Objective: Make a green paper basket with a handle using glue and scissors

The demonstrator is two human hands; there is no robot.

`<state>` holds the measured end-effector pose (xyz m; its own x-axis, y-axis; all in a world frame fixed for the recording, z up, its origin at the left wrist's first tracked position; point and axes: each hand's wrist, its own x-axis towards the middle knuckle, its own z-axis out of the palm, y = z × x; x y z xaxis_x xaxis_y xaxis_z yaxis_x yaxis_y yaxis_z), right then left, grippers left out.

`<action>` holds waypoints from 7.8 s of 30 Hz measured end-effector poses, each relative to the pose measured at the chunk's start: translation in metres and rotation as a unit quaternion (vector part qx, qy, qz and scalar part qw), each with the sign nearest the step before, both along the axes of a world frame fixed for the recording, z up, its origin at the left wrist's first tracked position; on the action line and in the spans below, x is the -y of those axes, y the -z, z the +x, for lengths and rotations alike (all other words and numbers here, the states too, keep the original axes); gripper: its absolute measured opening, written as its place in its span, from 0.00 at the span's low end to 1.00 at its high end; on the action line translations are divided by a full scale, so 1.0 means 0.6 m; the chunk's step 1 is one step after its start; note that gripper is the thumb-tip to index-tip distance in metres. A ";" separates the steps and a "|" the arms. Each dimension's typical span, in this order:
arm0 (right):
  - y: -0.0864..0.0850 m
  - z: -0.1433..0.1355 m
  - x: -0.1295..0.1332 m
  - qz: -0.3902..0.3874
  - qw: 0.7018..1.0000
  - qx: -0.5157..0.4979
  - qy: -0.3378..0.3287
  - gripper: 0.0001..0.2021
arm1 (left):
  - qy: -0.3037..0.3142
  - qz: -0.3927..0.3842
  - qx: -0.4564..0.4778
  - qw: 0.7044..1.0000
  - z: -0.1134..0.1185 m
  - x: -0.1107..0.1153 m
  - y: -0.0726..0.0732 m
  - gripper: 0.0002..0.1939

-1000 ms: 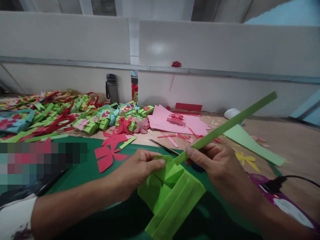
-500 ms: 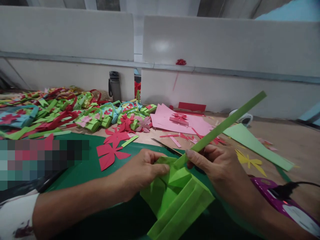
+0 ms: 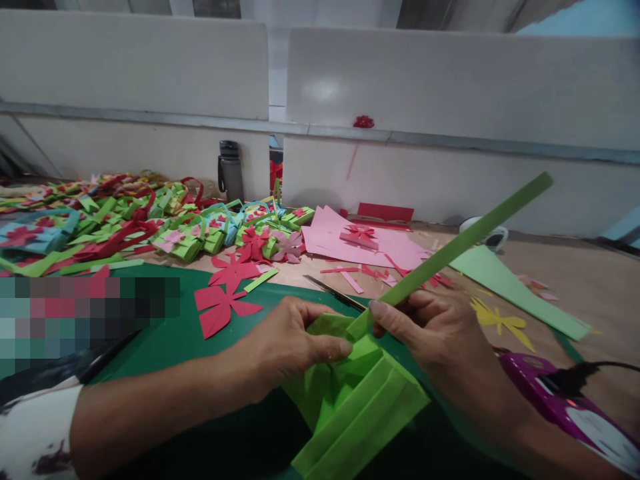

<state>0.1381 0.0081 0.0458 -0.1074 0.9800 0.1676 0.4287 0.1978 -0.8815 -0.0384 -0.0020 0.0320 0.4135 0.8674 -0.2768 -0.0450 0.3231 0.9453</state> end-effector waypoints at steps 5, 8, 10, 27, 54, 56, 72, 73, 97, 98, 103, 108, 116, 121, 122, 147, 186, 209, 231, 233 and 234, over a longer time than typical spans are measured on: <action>0.003 -0.002 0.001 0.004 1.000 0.001 0.005 0.14 | -0.002 0.010 -0.012 1.000 0.000 0.002 0.001 0.12; 0.005 -0.003 0.002 0.010 1.000 0.005 0.009 0.14 | -0.005 0.027 -0.020 0.999 0.000 0.002 0.000 0.11; 0.004 -0.003 0.003 0.015 1.000 0.003 0.005 0.13 | -0.006 0.033 -0.025 0.999 0.000 0.003 -0.001 0.10; 0.002 -0.005 0.010 -0.170 0.977 -0.082 -0.100 0.10 | -0.047 0.063 -0.080 0.994 0.010 0.012 -0.009 0.08; -0.005 -0.006 0.024 -0.095 0.990 -0.042 -0.093 0.07 | -0.011 0.155 -0.150 0.976 0.024 -0.006 -0.035 0.04; -0.006 -0.006 0.023 -0.080 0.992 -0.013 -0.092 0.07 | -0.013 0.154 -0.151 0.976 0.024 -0.004 -0.034 0.04; -0.006 0.000 0.022 -0.089 0.990 -0.031 -0.106 0.08 | -0.013 0.163 -0.160 0.974 0.028 0.003 -0.034 0.08; -0.005 0.000 0.021 -0.087 0.990 -0.028 -0.106 0.08 | -0.011 0.161 -0.162 0.974 0.027 0.004 -0.034 0.08; 0.000 0.003 0.018 -0.140 0.972 -0.145 -0.119 0.09 | -0.021 0.240 -0.167 0.956 0.021 0.005 -0.039 0.04; -0.001 0.004 0.018 -0.138 0.968 -0.163 -0.128 0.10 | -0.024 0.241 -0.168 0.956 0.021 0.005 -0.040 0.04; -0.004 0.006 0.022 -0.160 0.956 -0.208 -0.134 0.11 | -0.041 0.247 -0.157 0.955 0.024 0.007 -0.042 0.04; -0.002 0.004 0.025 -0.217 0.933 -0.256 -0.131 0.10 | -0.060 0.186 -0.090 0.977 0.028 0.008 -0.041 0.03; 0.001 -0.002 0.020 -0.251 0.911 -0.304 -0.124 0.07 | -0.073 0.125 -0.053 0.988 0.031 0.007 -0.039 0.06; -0.006 -0.005 0.023 -0.269 0.902 -0.308 -0.135 0.09 | -0.079 0.143 -0.067 0.984 0.031 0.008 -0.040 0.05; -0.007 -0.006 0.024 -0.273 0.900 -0.312 -0.137 0.10 | -0.078 0.149 -0.071 0.983 0.030 0.008 -0.039 0.05; -0.001 0.004 0.021 -0.041 0.988 -0.109 -0.103 0.11 | -0.133 0.339 -0.099 0.926 0.029 0.018 -0.037 0.08; 0.008 0.011 0.016 0.399 0.875 0.238 -0.134 0.10 | -0.054 0.449 -0.239 0.859 0.020 0.015 -0.043 0.07; 0.007 0.020 -0.003 0.418 0.875 0.236 -0.071 0.08 | -0.024 0.584 -0.308 0.751 -0.005 0.012 -0.072 0.12; 0.031 0.009 -0.011 0.079 0.994 -0.067 0.028 0.13 | -0.145 0.016 0.219 0.965 -0.020 -0.030 -0.026 0.09; 0.027 0.007 -0.005 0.087 0.995 -0.047 0.023 0.13 | -0.157 0.029 0.212 0.964 -0.024 -0.032 -0.029 0.08; 0.026 0.006 -0.001 0.092 0.995 -0.038 0.014 0.13 | -0.168 0.043 0.200 0.964 -0.028 -0.033 -0.032 0.08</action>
<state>0.1416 0.0089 0.0305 -0.0607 0.9343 0.3512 0.3698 0.3479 -0.8615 -0.0550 0.0175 0.0511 0.1639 0.9837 -0.0739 -0.5006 0.1475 0.8531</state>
